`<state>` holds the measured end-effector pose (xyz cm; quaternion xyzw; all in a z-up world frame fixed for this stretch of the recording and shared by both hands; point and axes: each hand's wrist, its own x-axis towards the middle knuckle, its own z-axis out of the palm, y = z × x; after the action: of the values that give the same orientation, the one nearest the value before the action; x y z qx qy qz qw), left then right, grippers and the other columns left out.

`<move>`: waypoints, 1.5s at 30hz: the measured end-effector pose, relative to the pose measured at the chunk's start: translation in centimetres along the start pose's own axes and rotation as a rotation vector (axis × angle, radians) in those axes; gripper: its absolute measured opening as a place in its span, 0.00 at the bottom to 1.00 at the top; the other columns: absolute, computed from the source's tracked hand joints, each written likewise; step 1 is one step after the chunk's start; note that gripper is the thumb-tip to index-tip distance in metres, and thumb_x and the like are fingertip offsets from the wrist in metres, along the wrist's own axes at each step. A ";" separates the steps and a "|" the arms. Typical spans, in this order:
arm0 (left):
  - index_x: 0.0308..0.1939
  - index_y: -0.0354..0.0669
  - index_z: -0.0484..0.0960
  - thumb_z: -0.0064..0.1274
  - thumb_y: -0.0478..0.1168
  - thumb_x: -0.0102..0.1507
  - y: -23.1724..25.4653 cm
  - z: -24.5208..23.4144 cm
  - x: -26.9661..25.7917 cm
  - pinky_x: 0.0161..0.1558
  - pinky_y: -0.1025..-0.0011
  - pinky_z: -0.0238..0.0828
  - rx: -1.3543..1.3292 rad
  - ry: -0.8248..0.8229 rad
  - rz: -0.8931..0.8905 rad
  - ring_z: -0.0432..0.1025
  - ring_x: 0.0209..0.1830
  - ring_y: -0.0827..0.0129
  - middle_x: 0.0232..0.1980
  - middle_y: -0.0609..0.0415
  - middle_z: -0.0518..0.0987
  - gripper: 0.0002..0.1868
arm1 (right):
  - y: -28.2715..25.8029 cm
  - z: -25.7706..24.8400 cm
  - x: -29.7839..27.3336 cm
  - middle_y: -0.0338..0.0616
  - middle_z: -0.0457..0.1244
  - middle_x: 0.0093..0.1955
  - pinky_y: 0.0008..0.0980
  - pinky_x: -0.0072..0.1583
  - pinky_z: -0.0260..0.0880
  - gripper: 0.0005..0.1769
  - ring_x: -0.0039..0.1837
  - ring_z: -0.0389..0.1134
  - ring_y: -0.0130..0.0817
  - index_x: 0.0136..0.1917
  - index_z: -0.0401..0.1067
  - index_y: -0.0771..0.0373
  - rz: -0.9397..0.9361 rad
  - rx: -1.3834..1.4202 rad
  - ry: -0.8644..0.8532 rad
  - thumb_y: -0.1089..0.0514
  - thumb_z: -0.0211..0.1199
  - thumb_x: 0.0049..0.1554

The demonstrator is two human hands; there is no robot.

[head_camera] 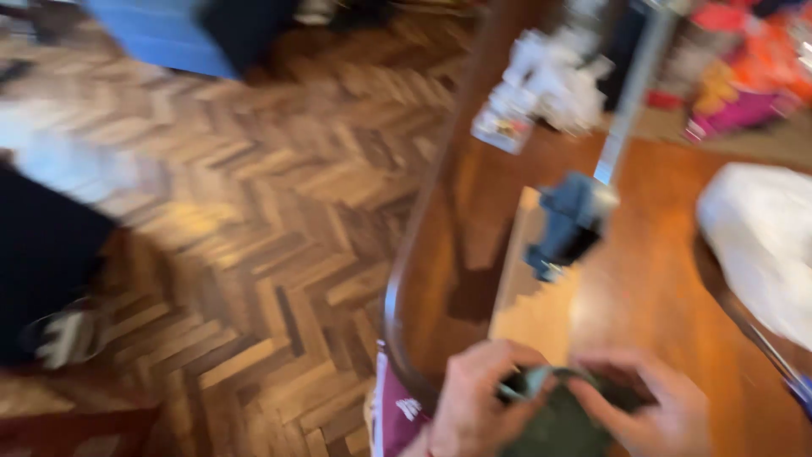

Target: Installing metal eyelets into a green fabric piece using a hand press and marking positions with a pencil

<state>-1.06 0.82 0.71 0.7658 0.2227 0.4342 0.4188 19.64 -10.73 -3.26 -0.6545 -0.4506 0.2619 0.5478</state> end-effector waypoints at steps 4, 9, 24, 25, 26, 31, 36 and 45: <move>0.55 0.41 0.85 0.62 0.48 0.79 0.3 -1.4 -1.7 0.53 0.63 0.79 0.061 0.020 0.050 0.82 0.46 0.57 0.49 0.50 0.86 0.14 | 7.1 1.6 1.0 0.53 0.83 0.47 0.29 0.58 0.80 0.18 0.46 0.81 0.34 0.58 0.92 0.67 0.157 -0.126 0.110 0.66 0.83 0.54; 0.48 0.53 0.91 0.62 0.39 0.79 1.0 -1.6 -3.1 0.43 0.68 0.76 0.278 0.110 -0.029 0.83 0.43 0.67 0.49 0.63 0.90 0.05 | 11.7 2.8 5.8 0.54 0.85 0.47 0.33 0.58 0.80 0.19 0.48 0.82 0.37 0.60 0.94 0.65 0.117 -0.112 -0.033 0.63 0.83 0.54; 0.54 0.46 0.86 0.57 0.52 0.81 2.7 0.0 -2.6 0.54 0.66 0.77 -0.004 -0.044 -0.214 0.82 0.49 0.61 0.47 0.55 0.85 0.14 | 13.3 -3.1 1.5 0.43 0.87 0.51 0.29 0.63 0.79 0.19 0.52 0.83 0.28 0.60 0.96 0.54 0.153 -0.260 -0.086 0.53 0.82 0.55; 0.52 0.51 0.87 0.61 0.50 0.81 1.9 0.4 -2.7 0.49 0.73 0.71 -0.205 -0.104 -0.367 0.73 0.45 0.76 0.44 0.66 0.81 0.10 | 13.4 -4.0 0.7 0.42 0.88 0.51 0.29 0.64 0.79 0.19 0.52 0.83 0.27 0.60 0.96 0.53 0.165 -0.278 -0.085 0.53 0.82 0.55; 0.51 0.55 0.88 0.65 0.48 0.80 1.0 0.9 -2.9 0.43 0.81 0.65 -0.411 -0.178 -0.524 0.65 0.42 0.91 0.41 0.77 0.77 0.06 | 13.6 -5.2 -0.6 0.41 0.88 0.52 0.29 0.64 0.79 0.19 0.53 0.83 0.26 0.61 0.96 0.52 0.188 -0.299 -0.073 0.52 0.82 0.55; 0.51 0.47 0.93 0.75 0.47 0.70 0.7 1.6 -2.0 0.53 0.80 0.79 -0.483 -0.095 -0.446 0.79 0.46 0.85 0.47 0.65 0.91 0.11 | 3.0 -2.0 -2.0 0.41 0.78 0.48 0.25 0.60 0.76 0.10 0.53 0.76 0.27 0.50 0.88 0.62 -0.046 -0.086 0.080 0.59 0.83 0.55; 0.49 0.41 0.94 0.71 0.34 0.71 3.7 1.1 -0.5 0.61 0.71 0.89 -0.397 -0.008 -0.188 0.91 0.53 0.66 0.51 0.48 0.95 0.04 | -6.7 -0.1 -2.4 0.45 0.75 0.46 0.23 0.53 0.76 0.07 0.47 0.77 0.29 0.50 0.84 0.63 -0.294 -0.070 0.113 0.62 0.79 0.58; 0.52 0.40 0.91 0.71 0.25 0.68 4.3 1.0 -1.5 0.61 0.67 0.93 -0.278 0.036 0.085 0.92 0.55 0.58 0.54 0.45 0.94 0.11 | -7.8 1.2 -3.4 0.49 0.72 0.50 0.34 0.58 0.95 0.06 0.53 0.85 0.54 0.50 0.82 0.67 -0.826 -0.259 0.235 0.63 0.74 0.61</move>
<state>-1.14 -3.04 3.30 0.7012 0.1354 0.4920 0.4980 14.71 -13.15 3.39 -0.5083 -0.6377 -0.1134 0.5676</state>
